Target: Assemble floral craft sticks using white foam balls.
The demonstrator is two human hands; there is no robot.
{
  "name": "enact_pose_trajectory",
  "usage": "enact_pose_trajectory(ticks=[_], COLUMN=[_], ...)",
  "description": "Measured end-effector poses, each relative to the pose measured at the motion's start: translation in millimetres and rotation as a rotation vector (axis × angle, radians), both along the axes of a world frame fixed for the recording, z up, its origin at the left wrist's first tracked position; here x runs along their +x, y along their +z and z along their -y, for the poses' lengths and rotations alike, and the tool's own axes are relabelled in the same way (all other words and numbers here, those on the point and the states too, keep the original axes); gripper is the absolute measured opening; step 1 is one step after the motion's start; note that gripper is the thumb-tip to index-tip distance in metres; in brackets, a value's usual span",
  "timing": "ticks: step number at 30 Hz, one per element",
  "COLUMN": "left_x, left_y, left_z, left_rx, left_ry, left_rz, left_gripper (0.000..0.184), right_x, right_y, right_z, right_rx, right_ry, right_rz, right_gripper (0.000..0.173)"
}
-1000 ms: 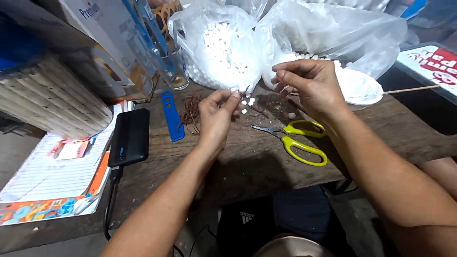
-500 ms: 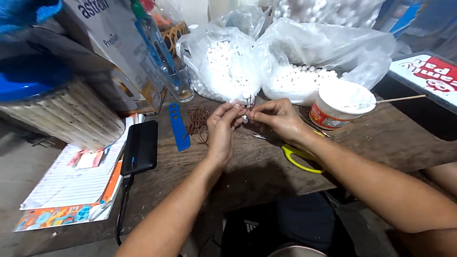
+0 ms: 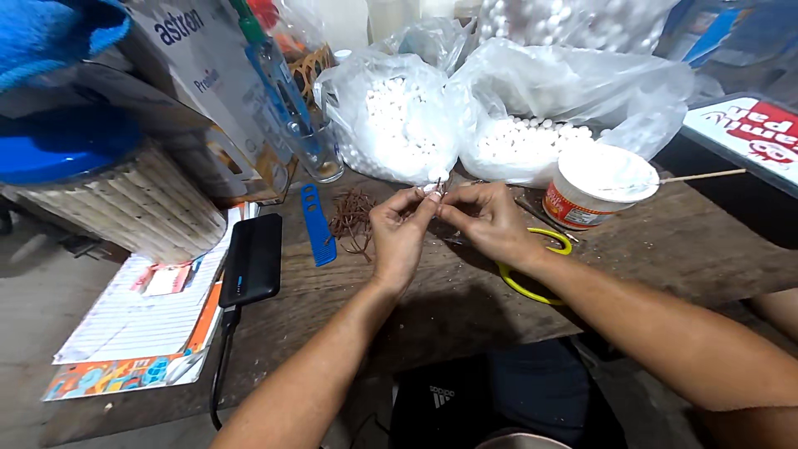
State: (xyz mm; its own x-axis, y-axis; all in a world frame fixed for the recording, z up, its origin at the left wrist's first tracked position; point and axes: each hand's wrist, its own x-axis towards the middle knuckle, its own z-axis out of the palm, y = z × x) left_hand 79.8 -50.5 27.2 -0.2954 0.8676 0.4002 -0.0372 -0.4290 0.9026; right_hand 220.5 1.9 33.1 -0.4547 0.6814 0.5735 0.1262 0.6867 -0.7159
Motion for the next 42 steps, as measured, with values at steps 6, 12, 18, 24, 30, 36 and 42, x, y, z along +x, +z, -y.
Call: enact_pose_trajectory(ticks=[6,12,18,24,30,36,42], left_x=[-1.1,4.1,7.4,38.1,60.0,70.9,86.8], left_y=[0.6,3.4,9.2,19.7,19.8,19.7,17.2], left_z=[-0.9,1.4,5.8,-1.5,-9.7,-21.8,-36.4], left_rx=[0.0,0.004,0.029,0.048,0.006,0.065,0.097], left_ry=[-0.051,-0.015,-0.019,-0.035,-0.119,-0.14,-0.097], left_rz=[-0.009,0.011,-0.109,-0.256,-0.289,-0.387,-0.463], left_gripper=[0.012,0.01,0.01,0.009,0.004,0.003,0.004], right_x=[0.2,18.6,137.1,183.7,190.3,209.6,209.0], right_y=[0.1,9.8,-16.4,-9.8,5.3,20.1,20.3], right_z=[0.9,15.5,41.1,26.2,25.2,27.1,31.4], right_rx=[-0.02,-0.093,-0.11,-0.096,0.166,0.059,-0.199], right_ry=[-0.004,-0.004,-0.298,-0.572,-0.562,-0.571,-0.524], right_rz=[-0.016,0.031,-0.291,-0.354,-0.241,-0.526,-0.762], right_gripper=[0.012,0.019,0.011,0.034,0.015,0.025,0.038])
